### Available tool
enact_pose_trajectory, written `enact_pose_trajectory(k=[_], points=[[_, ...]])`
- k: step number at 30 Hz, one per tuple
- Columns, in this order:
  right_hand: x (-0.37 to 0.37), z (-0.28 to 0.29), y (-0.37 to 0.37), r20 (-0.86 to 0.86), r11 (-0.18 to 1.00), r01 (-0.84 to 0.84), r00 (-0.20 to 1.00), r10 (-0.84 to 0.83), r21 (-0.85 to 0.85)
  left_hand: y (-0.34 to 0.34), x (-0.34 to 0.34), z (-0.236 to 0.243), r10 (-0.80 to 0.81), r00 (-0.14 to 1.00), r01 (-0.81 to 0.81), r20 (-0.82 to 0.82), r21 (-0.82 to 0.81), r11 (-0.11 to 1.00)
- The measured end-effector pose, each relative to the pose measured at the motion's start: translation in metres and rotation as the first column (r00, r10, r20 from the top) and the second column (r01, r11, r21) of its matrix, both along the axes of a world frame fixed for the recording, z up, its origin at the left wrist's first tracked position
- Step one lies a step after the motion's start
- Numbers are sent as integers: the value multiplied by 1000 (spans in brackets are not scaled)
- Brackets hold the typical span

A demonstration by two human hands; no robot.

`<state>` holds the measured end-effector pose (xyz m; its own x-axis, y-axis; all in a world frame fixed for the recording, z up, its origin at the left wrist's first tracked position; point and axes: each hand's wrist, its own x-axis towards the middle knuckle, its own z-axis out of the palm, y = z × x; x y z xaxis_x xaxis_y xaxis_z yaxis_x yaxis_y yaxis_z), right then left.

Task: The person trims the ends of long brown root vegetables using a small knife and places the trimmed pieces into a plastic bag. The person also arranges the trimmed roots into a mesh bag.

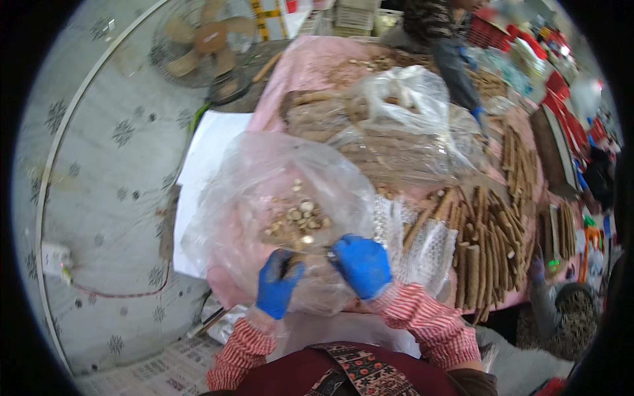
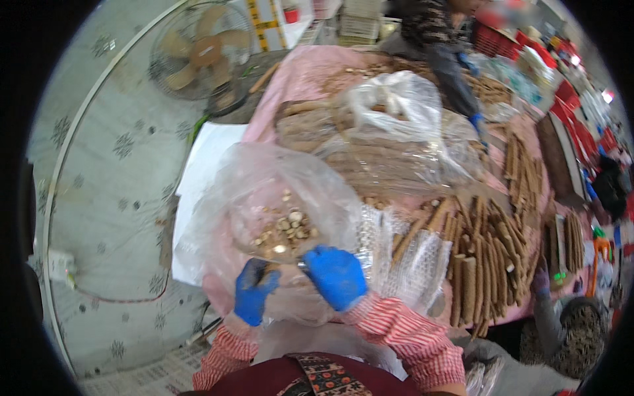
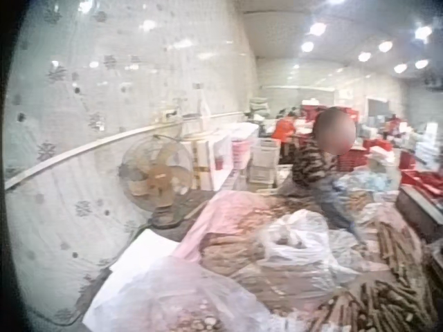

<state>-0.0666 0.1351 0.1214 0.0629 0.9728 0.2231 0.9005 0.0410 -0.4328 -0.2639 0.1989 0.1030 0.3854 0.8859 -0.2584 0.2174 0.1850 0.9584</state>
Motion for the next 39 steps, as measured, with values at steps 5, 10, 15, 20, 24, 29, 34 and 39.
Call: enact_pose_trajectory(k=[5, 10, 15, 20, 24, 29, 34, 39], points=[[-8, -13, 2, -133, 994, 73, 989, -62, 80, 2, -1, -2, 92, 991, -74, 100, -164, 984], [-8, -16, -14, -595, 962, 270, 780, -197, 36, -4, 11, -4, 6, 999, 3, 45, -198, 980], [-2, -21, -29, -745, 940, 333, 608, -274, -74, -16, 32, -1, -167, 985, 171, 39, -189, 967], [12, -26, -45, -817, 916, 392, 500, -287, -83, -28, 52, -5, -206, 973, 220, 101, -157, 963], [16, -36, -54, -844, 903, 415, 439, -308, -114, -30, 57, -7, -292, 956, 292, 27, -161, 943], [18, -38, -62, -834, 887, 439, 428, -347, -144, -33, 60, -8, -328, 944, 326, 26, -206, 922], [18, -42, -65, -835, 878, 458, 424, -352, -138, -32, 60, -14, -369, 929, 366, 21, -204, 908], [17, -47, -66, -839, 879, 449, 408, -360, -159, -35, 61, -12, -350, 936, 351, 45, -214, 911]])
